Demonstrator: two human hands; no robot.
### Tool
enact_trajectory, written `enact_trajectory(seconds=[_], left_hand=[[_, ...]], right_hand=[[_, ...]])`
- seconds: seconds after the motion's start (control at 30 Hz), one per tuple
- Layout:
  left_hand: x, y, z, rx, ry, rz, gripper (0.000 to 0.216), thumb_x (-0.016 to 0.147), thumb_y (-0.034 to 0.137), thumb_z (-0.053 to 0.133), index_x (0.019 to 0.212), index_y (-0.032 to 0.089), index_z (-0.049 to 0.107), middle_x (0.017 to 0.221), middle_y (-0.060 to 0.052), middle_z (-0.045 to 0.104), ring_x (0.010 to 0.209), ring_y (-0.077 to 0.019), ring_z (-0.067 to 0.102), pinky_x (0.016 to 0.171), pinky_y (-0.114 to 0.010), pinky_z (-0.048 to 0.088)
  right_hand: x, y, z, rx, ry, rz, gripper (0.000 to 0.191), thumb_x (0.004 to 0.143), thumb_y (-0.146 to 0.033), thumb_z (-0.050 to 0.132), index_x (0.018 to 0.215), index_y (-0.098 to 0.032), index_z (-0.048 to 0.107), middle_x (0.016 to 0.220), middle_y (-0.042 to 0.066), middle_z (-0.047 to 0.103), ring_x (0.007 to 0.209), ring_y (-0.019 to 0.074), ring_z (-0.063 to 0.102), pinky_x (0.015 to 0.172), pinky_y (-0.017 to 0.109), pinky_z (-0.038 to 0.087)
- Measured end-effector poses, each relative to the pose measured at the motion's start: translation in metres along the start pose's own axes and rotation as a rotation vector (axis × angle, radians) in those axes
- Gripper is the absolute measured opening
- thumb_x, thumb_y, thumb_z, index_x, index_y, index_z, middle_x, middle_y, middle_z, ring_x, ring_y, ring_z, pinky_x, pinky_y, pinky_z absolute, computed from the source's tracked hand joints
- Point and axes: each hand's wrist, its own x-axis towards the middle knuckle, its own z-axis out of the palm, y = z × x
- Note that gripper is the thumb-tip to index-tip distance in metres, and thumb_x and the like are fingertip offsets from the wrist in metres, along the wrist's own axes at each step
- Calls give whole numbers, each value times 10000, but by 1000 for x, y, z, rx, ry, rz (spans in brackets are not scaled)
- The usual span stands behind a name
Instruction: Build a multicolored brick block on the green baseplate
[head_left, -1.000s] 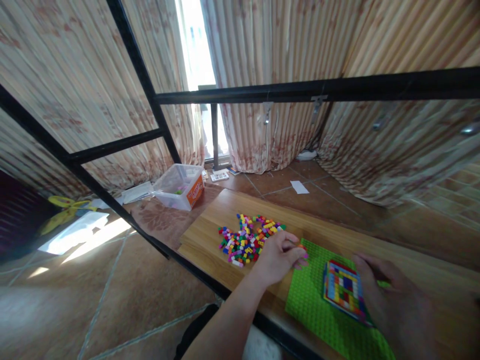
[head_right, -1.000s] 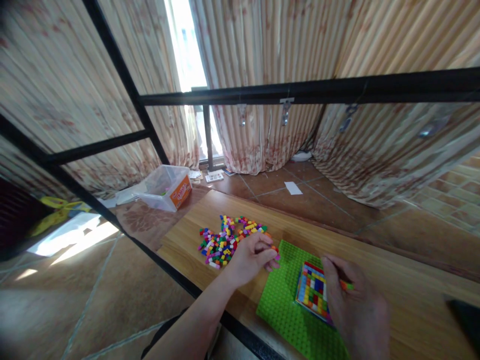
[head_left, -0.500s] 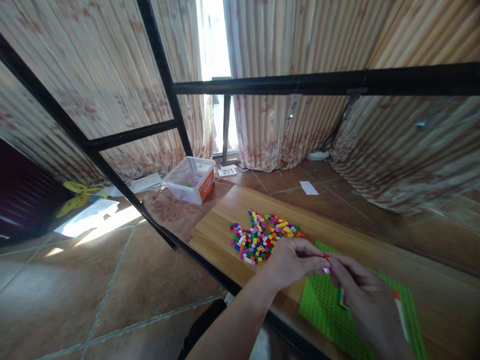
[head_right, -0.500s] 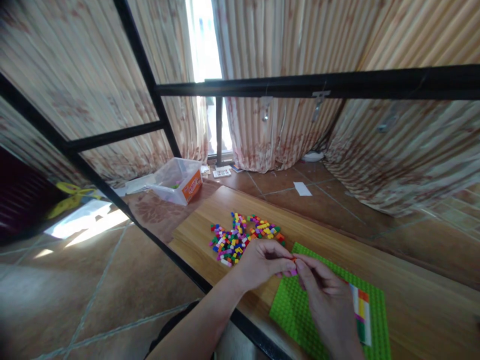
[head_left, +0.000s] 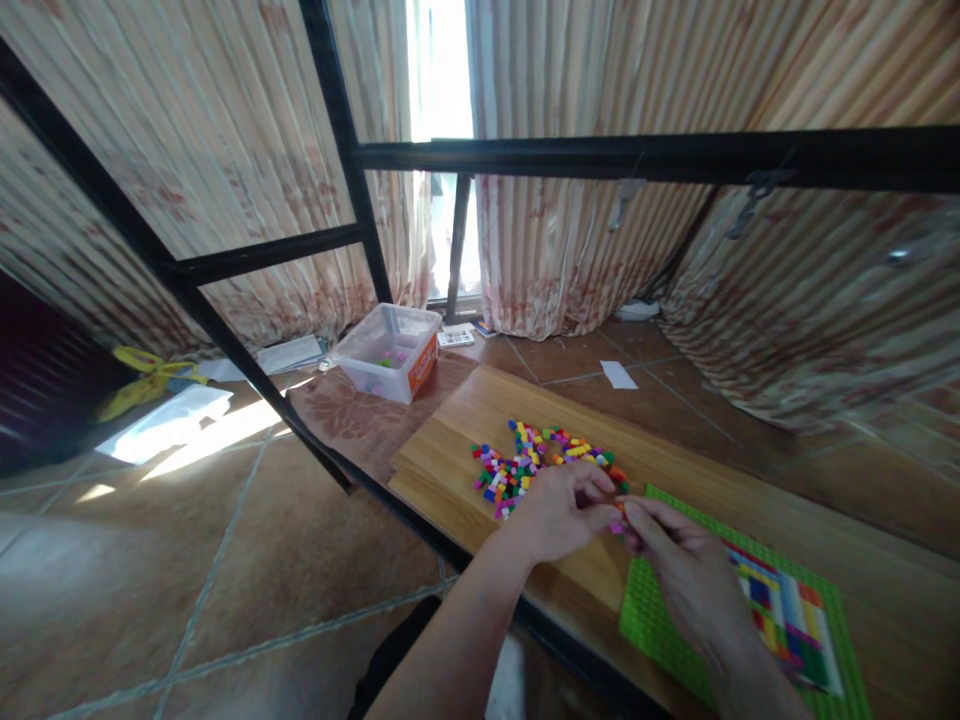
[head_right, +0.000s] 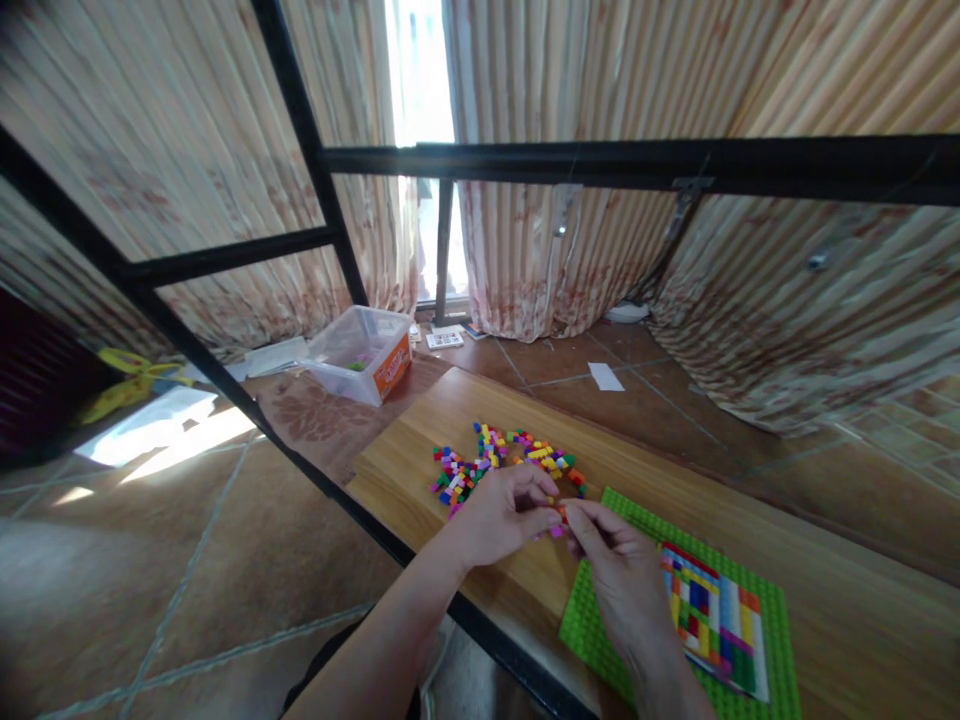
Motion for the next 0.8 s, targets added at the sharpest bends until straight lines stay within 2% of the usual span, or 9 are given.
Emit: enact_trajectory(seconds=[0.07, 0.2, 0.27, 0.43, 0.6, 0.7, 0.8], left_hand=[[1, -1, -13, 137, 129, 8, 73, 767, 166, 636, 840, 170, 643, 687, -3, 657, 590, -126, 578, 582, -233, 425], [3, 2, -42, 361, 492, -48, 151, 783, 136, 553, 735, 166, 694, 678, -17, 670, 642, -145, 592, 618, -245, 423], [1, 5, -55, 425, 572, -82, 173, 792, 140, 548, 729, 165, 707, 692, -22, 684, 664, -151, 601, 635, -252, 423], [-3, 9, -67, 525, 585, -151, 181, 819, 162, 556, 759, 170, 726, 727, -31, 708, 688, -158, 611, 660, -262, 417], [-3, 13, -61, 532, 528, -162, 172, 831, 179, 573, 797, 174, 741, 761, -37, 725, 709, -162, 621, 681, -270, 417], [-3, 14, -63, 497, 533, -155, 177, 826, 171, 567, 781, 174, 738, 746, -34, 723, 701, -158, 623, 671, -264, 416], [-4, 12, -72, 457, 602, -169, 171, 818, 186, 569, 766, 177, 732, 740, -30, 721, 697, -156, 627, 664, -258, 419]], right_hand=[[6, 1, 5, -194, 84, -68, 389, 747, -563, 659, 844, -195, 742, 762, 57, 715, 686, 198, 616, 639, 306, 469], [21, 5, 19, -532, 182, -215, 396, 828, -528, 522, 862, -198, 738, 858, 92, 751, 801, 255, 675, 743, 360, 474], [27, 6, 28, -648, 181, -281, 386, 850, -482, 484, 866, -193, 739, 900, 101, 752, 837, 255, 677, 771, 361, 467], [36, 8, 40, -846, 146, -328, 340, 873, -443, 481, 891, -227, 742, 871, 60, 730, 771, 214, 652, 707, 326, 443], [46, 13, 31, -788, 184, -315, 371, 877, -506, 494, 874, -221, 732, 860, 62, 724, 766, 217, 648, 728, 338, 466], [59, 17, 27, -796, 261, -393, 427, 906, -511, 444, 915, -189, 724, 930, 109, 723, 890, 257, 649, 835, 390, 487], [75, 22, 30, -805, 238, -474, 486, 933, -500, 392, 1050, -145, 702, 1112, 168, 698, 1099, 290, 604, 988, 457, 453]])
